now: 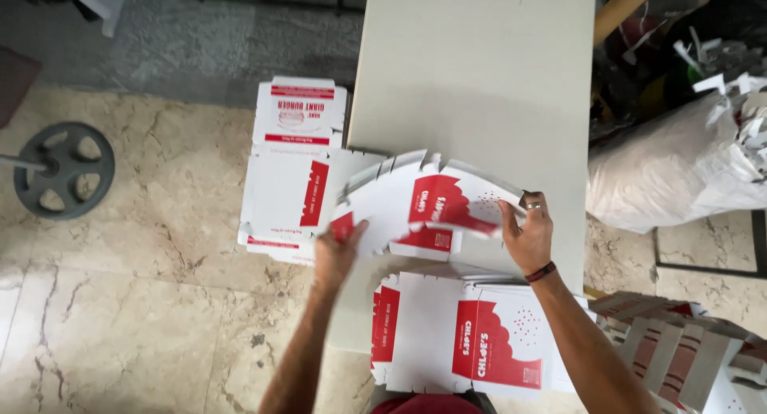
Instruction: Picking up stacks of flat-packed cardboard pizza boxes and stacking them into larger piles.
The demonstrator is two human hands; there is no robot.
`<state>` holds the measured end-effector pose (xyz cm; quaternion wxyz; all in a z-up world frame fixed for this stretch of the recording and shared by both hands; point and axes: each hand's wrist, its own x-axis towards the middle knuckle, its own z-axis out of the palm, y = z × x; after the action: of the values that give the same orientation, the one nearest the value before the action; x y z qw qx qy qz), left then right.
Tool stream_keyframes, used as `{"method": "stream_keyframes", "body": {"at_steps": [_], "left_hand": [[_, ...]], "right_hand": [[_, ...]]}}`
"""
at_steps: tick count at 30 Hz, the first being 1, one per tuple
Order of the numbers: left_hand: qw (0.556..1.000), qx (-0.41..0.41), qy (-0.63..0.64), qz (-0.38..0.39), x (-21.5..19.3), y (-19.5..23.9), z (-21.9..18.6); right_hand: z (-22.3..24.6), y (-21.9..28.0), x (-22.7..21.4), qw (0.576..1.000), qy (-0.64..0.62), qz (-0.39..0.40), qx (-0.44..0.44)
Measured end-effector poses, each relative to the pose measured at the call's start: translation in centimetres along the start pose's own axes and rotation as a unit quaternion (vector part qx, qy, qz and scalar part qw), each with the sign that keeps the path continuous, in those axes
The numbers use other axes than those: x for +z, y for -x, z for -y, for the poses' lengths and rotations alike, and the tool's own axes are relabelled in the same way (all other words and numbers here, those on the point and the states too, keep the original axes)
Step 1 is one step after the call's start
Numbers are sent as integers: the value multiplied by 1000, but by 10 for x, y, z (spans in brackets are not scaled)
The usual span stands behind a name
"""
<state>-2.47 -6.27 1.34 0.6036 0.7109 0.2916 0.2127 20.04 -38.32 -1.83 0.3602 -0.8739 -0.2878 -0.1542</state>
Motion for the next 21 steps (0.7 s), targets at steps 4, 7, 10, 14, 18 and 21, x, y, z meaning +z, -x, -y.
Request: {"method": "stream_keyframes", "body": {"at_steps": [4,7,10,14,18,21], "left_hand": [[999,-38,-19,20,20,31,-31],[958,-150,219,104,24,27,101],[842,-223,460,173,86,57,-46],[751,-300,517,280,118,127,-118],[805,-327,361,338,132,151,-68],[842,-332,206,372,97,144,-29]], "right_hand": [[-28,-30,-74,994,96,47,14],[37,-89,-183,972,35,213,92],[92,-78,-243,921,-76,313,221],[79,-13,-225,896,-182,222,340],[45,50,-168,863,-385,66,321],[101,27,-230,836,-498,141,184]]}}
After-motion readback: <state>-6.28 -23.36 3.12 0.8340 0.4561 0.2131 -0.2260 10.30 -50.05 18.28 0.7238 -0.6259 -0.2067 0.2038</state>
